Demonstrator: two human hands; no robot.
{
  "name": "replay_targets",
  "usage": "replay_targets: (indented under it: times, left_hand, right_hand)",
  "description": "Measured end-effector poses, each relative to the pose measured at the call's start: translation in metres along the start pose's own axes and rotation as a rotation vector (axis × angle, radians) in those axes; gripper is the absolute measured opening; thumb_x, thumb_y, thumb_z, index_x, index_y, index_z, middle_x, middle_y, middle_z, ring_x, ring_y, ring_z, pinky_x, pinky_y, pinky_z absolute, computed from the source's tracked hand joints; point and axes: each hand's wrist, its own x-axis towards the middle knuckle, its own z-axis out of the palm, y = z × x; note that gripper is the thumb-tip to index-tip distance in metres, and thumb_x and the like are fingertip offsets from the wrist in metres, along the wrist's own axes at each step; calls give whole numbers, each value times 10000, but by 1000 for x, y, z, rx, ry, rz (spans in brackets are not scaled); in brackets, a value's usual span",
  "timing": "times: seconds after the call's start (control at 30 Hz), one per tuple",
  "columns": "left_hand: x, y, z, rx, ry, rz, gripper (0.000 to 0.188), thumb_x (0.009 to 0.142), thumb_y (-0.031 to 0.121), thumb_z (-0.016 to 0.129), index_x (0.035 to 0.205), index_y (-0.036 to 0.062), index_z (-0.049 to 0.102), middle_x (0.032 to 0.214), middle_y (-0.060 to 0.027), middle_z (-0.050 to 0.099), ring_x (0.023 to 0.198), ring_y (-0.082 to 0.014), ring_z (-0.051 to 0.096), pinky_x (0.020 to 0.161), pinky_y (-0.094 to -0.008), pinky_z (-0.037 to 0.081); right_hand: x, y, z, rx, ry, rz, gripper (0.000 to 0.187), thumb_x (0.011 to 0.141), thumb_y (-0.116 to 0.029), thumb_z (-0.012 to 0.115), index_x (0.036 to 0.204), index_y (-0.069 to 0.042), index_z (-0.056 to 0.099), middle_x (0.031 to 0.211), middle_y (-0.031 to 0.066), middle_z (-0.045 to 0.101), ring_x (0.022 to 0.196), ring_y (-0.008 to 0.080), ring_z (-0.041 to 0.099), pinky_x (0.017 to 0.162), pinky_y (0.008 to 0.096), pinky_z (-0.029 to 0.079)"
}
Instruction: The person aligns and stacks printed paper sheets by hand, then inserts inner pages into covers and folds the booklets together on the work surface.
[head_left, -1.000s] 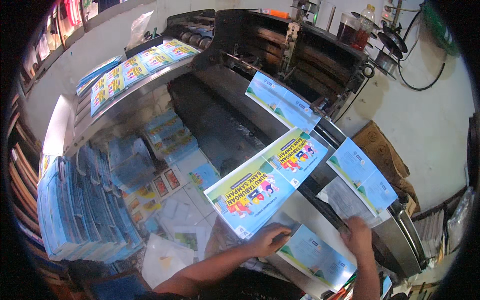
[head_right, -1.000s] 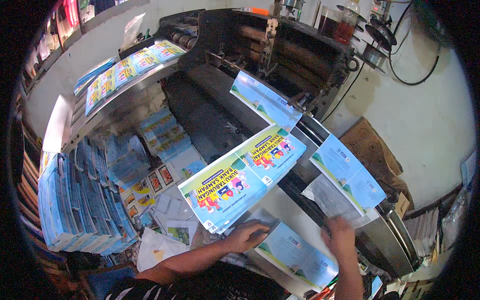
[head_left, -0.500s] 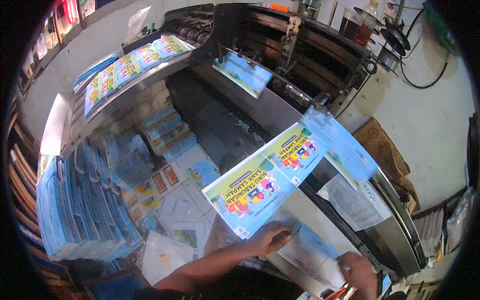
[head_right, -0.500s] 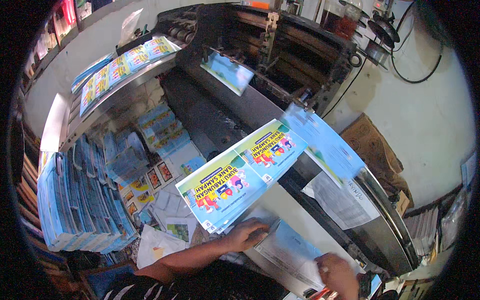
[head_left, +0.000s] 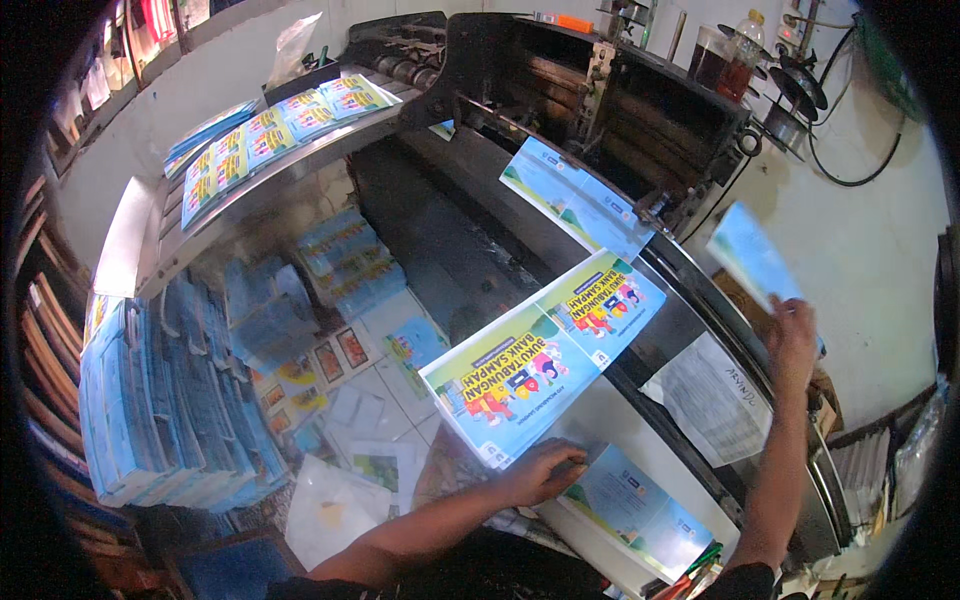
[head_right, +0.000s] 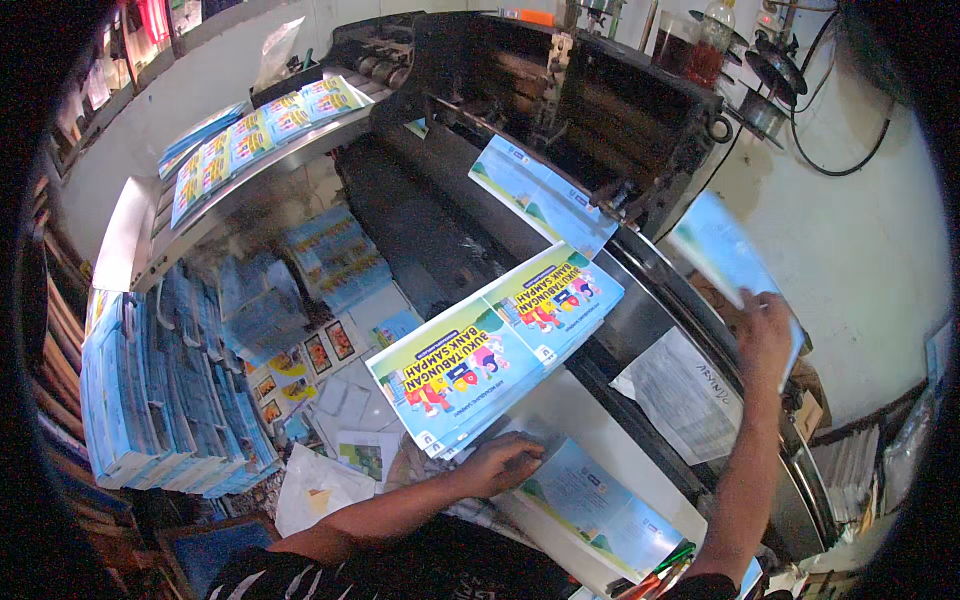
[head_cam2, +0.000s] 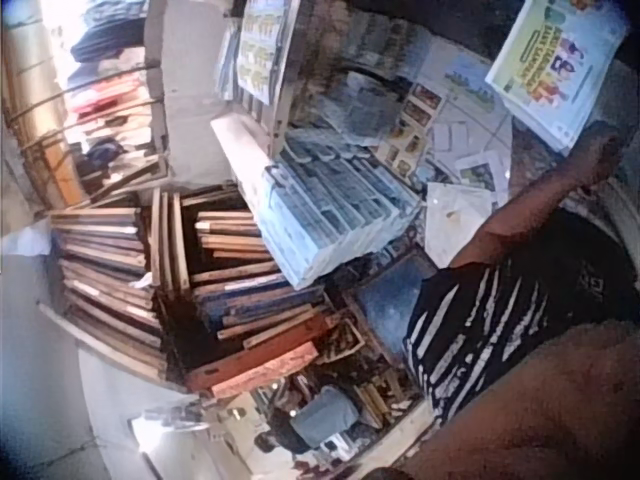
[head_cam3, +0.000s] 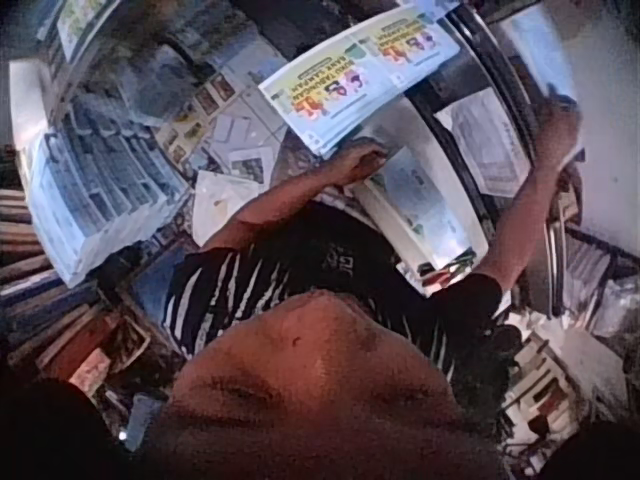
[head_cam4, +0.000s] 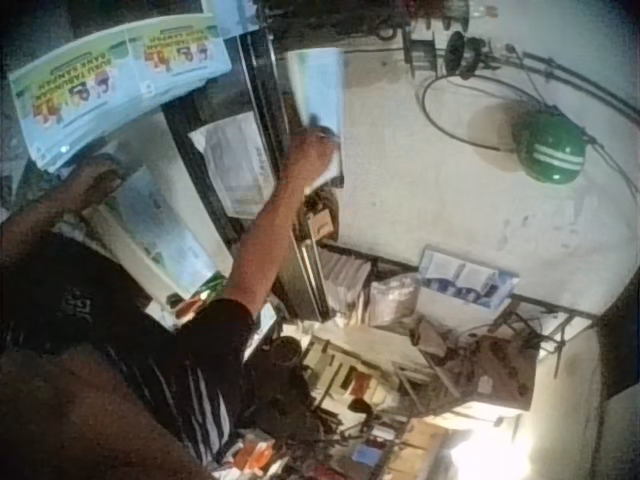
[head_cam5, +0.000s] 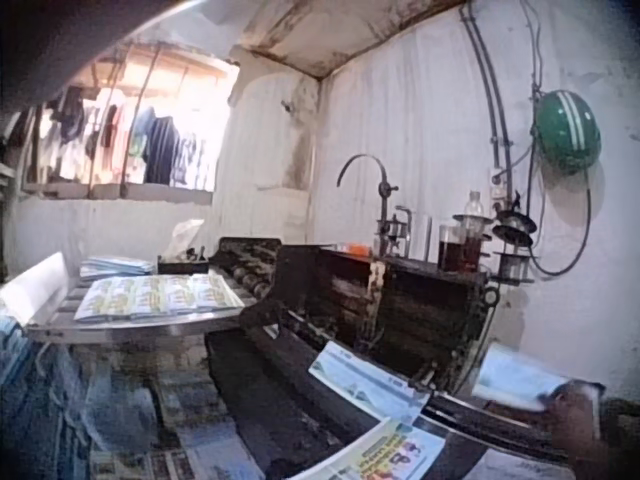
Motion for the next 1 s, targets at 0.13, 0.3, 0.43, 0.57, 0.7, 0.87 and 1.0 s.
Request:
replay_targets:
  times: [0.13, 0.3, 0.43, 0.57, 0.7, 0.87, 1.0]
  left_hand:
    - [0, -5, 1, 5, -19, -22, 261, 963, 213, 627, 1138, 19, 626, 1068, -173, 651, 991, -319, 643, 854, -414, 511]
    - [-6, -7, 5, 36, -24, -68, 326, 978, 279, 605, 1207, 46, 614, 1130, -190, 652, 1050, -334, 641, 899, -410, 509]
    - [-8, -11, 10, -84, -96, -115, 377, 1009, 308, 562, 1280, 46, 555, 1175, -176, 650, 1115, -308, 629, 943, -407, 492]
    - [-6, -7, 13, -182, -103, -148, 309, 1007, 251, 573, 1221, 28, 577, 1066, -168, 656, 1016, -298, 640, 874, -388, 499]
    - [-11, -9, 14, -76, -37, -42, 316, 1005, 252, 575, 1218, 18, 575, 1074, -173, 652, 1029, -297, 636, 875, -385, 497]
    - [-4, -5, 12, -22, -1, 40, 300, 990, 242, 594, 1193, 21, 595, 1060, -173, 650, 994, -311, 638, 862, -403, 501]
    - [-5, -18, 14, 25, 4, -17, 277, 939, 202, 631, 1162, 39, 622, 1088, -170, 643, 1036, -344, 616, 912, -426, 478]
  right_hand:
    - [-47, -28, 47, 93, -51, -57, 397, 726, 4, 645, 1108, -94, 697, 931, 133, 594, 884, 334, 570, 792, 454, 482]
    - [-111, -57, 20, 145, -271, -62, 374, 744, -34, 666, 1115, -77, 657, 981, 153, 600, 927, 363, 573, 807, 472, 472]
    - [-177, -80, -29, 283, -575, 20, 390, 765, -171, 704, 1126, -50, 619, 1029, 219, 589, 942, 439, 575, 813, 532, 467]
    - [-237, -123, -77, 383, -955, 45, 807, 720, -422, 811, 1355, -29, 504, 1378, 265, 460, 1222, 460, 456, 1010, 553, 402]
    - [-236, -169, -121, 195, -1082, -49, 728, 803, -359, 756, 1395, -35, 483, 1401, 246, 471, 1252, 410, 466, 1021, 529, 405]
    - [-234, -57, -93, 553, -1299, 92, 597, 883, -368, 668, 1368, -52, 520, 1385, 214, 504, 1242, 370, 490, 991, 517, 421]
    - [-117, -41, -124, 345, -914, 277, 230, 833, -226, 664, 908, -9, 660, 881, 204, 640, 886, 407, 619, 853, 483, 467]
